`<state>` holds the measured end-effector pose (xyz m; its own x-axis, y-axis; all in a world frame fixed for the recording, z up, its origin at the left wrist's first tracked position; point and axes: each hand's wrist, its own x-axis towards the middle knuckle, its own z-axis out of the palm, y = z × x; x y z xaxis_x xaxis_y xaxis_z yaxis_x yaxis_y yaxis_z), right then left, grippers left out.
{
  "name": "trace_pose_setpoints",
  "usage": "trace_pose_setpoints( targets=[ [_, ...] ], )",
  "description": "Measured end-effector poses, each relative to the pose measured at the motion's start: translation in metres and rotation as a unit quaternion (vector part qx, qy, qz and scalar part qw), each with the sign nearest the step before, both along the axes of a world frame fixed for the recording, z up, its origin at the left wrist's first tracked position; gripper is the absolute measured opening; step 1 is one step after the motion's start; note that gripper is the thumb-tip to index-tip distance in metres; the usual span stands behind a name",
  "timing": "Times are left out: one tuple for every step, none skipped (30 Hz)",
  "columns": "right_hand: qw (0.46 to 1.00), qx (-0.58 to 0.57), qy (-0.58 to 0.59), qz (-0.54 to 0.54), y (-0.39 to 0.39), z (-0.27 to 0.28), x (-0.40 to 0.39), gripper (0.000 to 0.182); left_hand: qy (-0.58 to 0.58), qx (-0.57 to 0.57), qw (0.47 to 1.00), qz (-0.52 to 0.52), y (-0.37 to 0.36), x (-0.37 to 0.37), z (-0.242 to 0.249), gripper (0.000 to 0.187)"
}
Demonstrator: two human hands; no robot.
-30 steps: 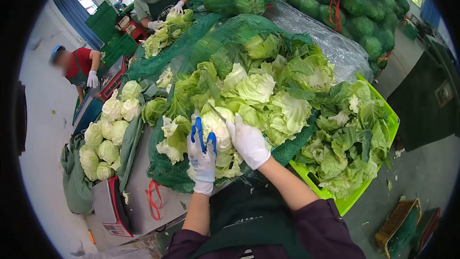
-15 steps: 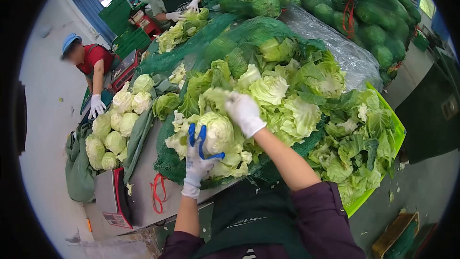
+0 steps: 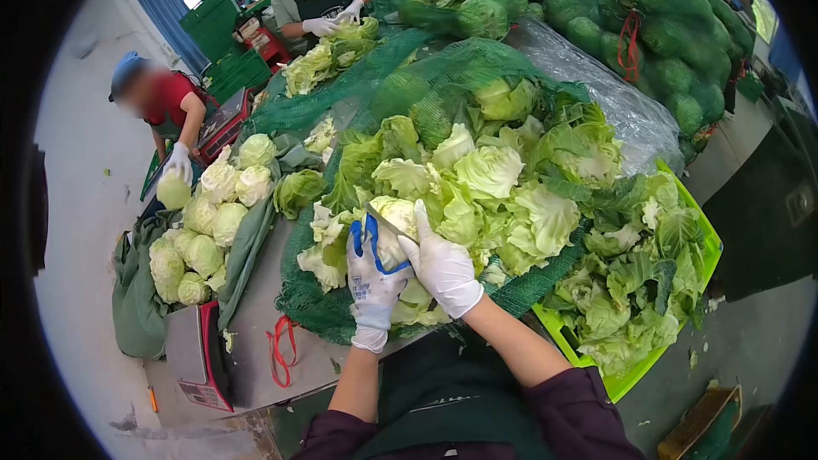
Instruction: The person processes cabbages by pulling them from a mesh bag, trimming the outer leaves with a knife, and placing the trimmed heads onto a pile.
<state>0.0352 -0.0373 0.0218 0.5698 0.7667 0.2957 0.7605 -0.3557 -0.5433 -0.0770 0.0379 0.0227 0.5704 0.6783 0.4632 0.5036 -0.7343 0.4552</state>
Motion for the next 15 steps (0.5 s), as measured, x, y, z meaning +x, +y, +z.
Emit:
trace_pose_setpoints(
  targets=[
    [0.999,0.029,-0.034,0.000,0.002,-0.002,0.001,0.059,0.006,0.010,1.000,0.007,-0.001,-0.001,-0.001,0.099],
    [0.999,0.029,-0.033,0.000,0.007,-0.003,0.007,0.059,0.007,0.010,1.000,0.007,-0.005,-0.001,0.001,0.099],
    [0.999,0.013,0.024,-0.039,0.015,-0.003,0.018,0.056,0.007,-0.010,1.000,0.013,-0.011,-0.001,0.004,0.100],
    [0.994,-0.003,0.081,-0.078,0.023,-0.005,0.028,0.054,0.008,-0.029,0.999,0.020,-0.014,-0.002,0.006,0.101],
    [0.994,-0.001,0.082,-0.076,0.027,-0.013,0.039,0.054,0.009,-0.027,0.999,0.022,-0.013,-0.006,0.004,0.101],
    [0.980,0.019,0.191,-0.059,0.030,-0.021,0.051,0.055,-0.026,-0.037,0.999,0.016,-0.009,-0.011,-0.002,0.102],
    [0.953,0.037,0.298,-0.043,0.032,-0.030,0.058,0.056,-0.061,-0.048,0.997,0.011,-0.004,-0.015,-0.009,0.104],
    [0.953,0.036,0.299,-0.041,0.030,-0.023,0.057,0.056,-0.071,-0.065,0.995,0.006,0.003,-0.019,-0.015,0.105],
    [0.934,0.021,0.355,-0.035,0.024,-0.007,0.055,0.059,-0.071,-0.065,0.995,0.009,0.006,-0.022,-0.020,0.105],
    [0.912,0.006,0.409,-0.029,0.021,0.002,0.053,0.062,-0.118,-0.113,0.986,-0.015,0.008,-0.024,-0.023,0.106],
    [0.913,0.004,0.408,-0.027,0.023,-0.006,0.051,0.062,-0.164,-0.159,0.973,-0.039,0.011,-0.025,-0.028,0.107],
    [0.936,0.028,0.350,-0.016,0.026,-0.019,0.046,0.057,-0.238,-0.261,0.933,-0.069,0.014,-0.026,-0.031,0.107],
    [0.955,0.054,0.290,-0.004,0.027,-0.031,0.041,0.053,-0.240,-0.259,0.933,-0.070,0.018,-0.027,-0.034,0.107],
    [0.968,0.088,0.235,-0.002,0.023,-0.021,0.026,0.053,-0.254,-0.269,0.925,-0.089,0.019,-0.028,-0.033,0.105],
    [0.968,0.086,0.236,-0.003,0.024,-0.019,0.021,0.053,-0.265,-0.282,0.916,-0.108,0.018,-0.031,-0.032,0.104]
  ],
)
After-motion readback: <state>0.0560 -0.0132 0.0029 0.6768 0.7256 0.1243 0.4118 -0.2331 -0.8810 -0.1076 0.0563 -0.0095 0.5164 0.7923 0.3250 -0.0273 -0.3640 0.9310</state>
